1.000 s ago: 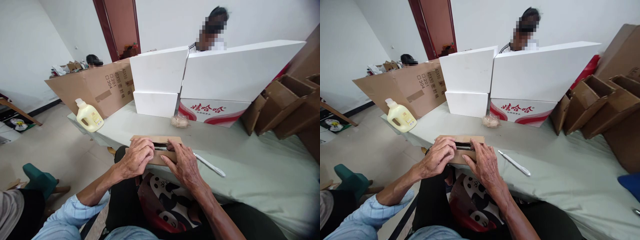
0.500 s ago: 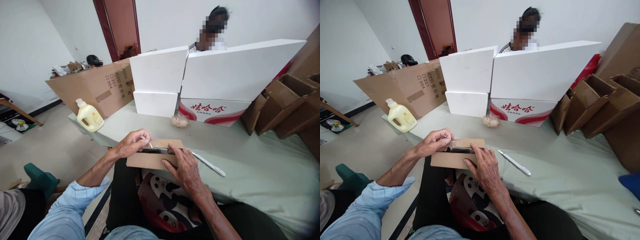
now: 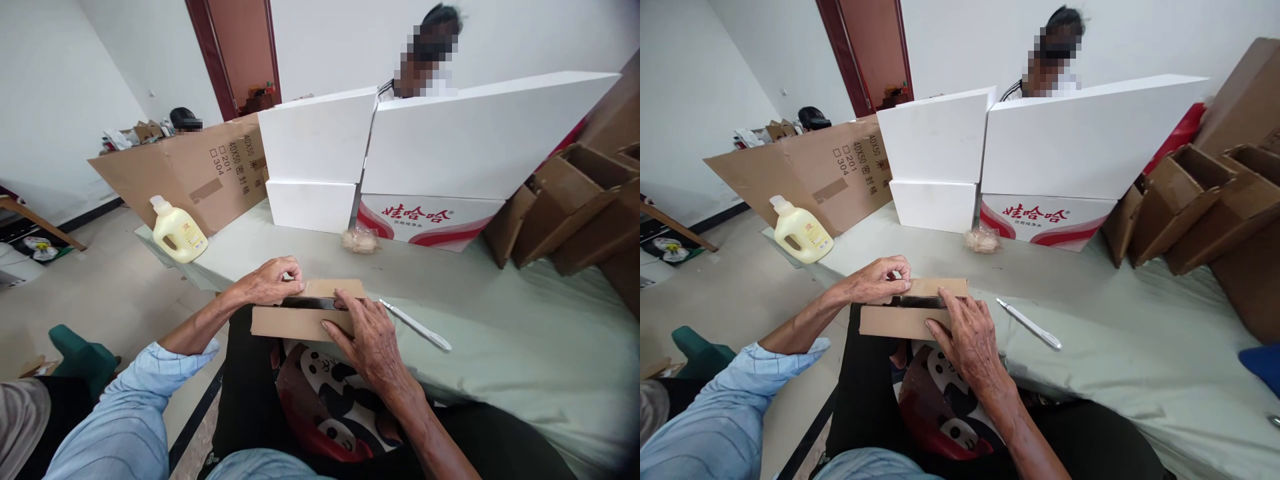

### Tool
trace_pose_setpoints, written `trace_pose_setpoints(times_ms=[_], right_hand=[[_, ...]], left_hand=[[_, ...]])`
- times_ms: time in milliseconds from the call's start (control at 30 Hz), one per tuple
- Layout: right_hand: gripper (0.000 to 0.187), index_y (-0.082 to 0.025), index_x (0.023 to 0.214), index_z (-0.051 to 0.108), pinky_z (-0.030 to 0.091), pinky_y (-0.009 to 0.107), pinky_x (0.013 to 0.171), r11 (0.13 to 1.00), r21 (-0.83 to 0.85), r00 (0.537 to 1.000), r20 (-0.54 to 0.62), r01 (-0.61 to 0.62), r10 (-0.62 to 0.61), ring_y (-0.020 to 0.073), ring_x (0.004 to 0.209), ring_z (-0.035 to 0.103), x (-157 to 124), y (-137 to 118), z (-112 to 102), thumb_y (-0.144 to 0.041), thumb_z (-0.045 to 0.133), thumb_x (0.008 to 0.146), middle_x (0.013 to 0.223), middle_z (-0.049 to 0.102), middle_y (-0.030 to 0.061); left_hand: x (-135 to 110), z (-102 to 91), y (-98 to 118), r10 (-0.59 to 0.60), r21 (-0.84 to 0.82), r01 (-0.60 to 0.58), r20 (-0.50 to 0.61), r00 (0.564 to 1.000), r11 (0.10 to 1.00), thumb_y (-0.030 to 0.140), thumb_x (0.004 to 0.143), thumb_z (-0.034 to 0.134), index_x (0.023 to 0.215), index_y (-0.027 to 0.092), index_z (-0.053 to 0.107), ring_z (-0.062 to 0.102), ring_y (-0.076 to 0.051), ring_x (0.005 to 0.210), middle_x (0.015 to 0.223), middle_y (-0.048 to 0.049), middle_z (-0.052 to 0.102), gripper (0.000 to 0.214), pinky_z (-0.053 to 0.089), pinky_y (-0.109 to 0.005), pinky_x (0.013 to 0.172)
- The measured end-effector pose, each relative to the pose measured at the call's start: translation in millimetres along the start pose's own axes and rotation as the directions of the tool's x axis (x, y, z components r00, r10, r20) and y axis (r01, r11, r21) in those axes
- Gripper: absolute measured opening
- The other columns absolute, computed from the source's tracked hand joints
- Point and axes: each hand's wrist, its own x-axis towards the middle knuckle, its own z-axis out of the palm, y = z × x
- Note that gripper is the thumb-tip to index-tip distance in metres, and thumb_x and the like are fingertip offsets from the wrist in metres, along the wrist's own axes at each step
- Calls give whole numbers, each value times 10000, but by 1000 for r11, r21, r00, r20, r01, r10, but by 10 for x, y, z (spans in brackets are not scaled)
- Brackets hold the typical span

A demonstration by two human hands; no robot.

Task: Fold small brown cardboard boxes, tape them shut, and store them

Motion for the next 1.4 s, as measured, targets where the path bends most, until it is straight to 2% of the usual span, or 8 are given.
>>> trace_pose_setpoints(times_ms=[100, 200, 333, 433, 567, 933, 1200, 1400], right_hand=[[463, -202, 1496, 520, 524, 429, 820, 1000, -3, 1000, -2, -4, 4, 300, 944, 713, 2, -1, 1, -314, 632, 1060, 1091, 793, 106], [436, -191, 1475, 530, 521, 425, 810, 1000, -7, 1000, -19, 2, -3, 297, 931, 707, 7, -8, -2, -312, 628, 1068, 1080, 790, 107], [426, -186, 1476, 525, 518, 424, 810, 1000, -13, 1000, -23, 16, -16, 298, 931, 709, 14, -19, -14, -330, 612, 1085, 1076, 791, 113], [414, -189, 1472, 528, 513, 427, 813, 1000, -21, 1000, -11, 18, -18, 299, 929, 711, 13, -25, -21, -334, 601, 1092, 1079, 794, 113], [427, -179, 1473, 533, 499, 427, 819, 1000, -14, 1000, -10, 19, -19, 304, 945, 713, -4, -30, -19, -317, 626, 1080, 1076, 797, 112], [401, -161, 1458, 551, 493, 421, 833, 1000, -16, 999, -45, 24, -25, 287, 922, 707, -67, -60, -1, -351, 597, 1109, 1034, 801, 94], [374, -139, 1420, 577, 490, 416, 835, 999, -27, 997, -65, 37, -38, 279, 909, 705, -146, -86, 8, -367, 577, 1124, 1003, 800, 95], [348, -138, 1394, 590, 488, 410, 844, 999, -13, 995, -90, 42, -43, 272, 904, 690, -241, -117, -9, -347, 598, 1115, 1009, 797, 99]], left_hand=[[2, 14, -25, -7, 71, 11, -49, 999, 997, 323, 902, 666, 840, 199, 633, 593, -169, 806, 953, -17, 647, 143, 498, -302, 724], [-19, 16, -23, 122, 169, -97, -144, 982, 981, 252, 882, 709, 995, 206, 671, 637, -212, 946, 1023, -37, 680, 128, 514, -334, 816], [-79, 22, 28, 318, 217, -312, 6, 948, 925, 258, 1010, 657, 1011, 205, 745, 667, -215, 995, 1057, -65, 701, 103, 522, -342, 874], [-117, 43, 81, 332, 310, -335, 64, 941, 890, 324, 1012, 726, 993, 204, 773, 682, -208, 929, 1018, -61, 707, 130, 518, -328, 849], [-131, 59, 151, 331, 429, -335, 87, 940, 839, 250, 1072, 615, 933, 197, 781, 668, -196, 859, 909, -50, 683, 223, 492, -313, 791], [-111, 93, 148, 310, 234, -317, 65, 948, 919, 224, 1041, 603, 779, 178, 652, 583, -173, 771, 763, -17, 622, 271, 425, -297, 727], [-66, 122, 119, 356, 316, -397, 180, 917, 862, 241, 1097, 439, 830, 216, 480, 513, -200, 821, 837, -30, 566, 271, 422, -335, 792], [-63, 65, 59, 290, 107, -295, 60, 955, 950, 241, 1075, 469, 838, 207, 489, 475, -153, 758, 845, 2, 554, 240, 405, -297, 737]])
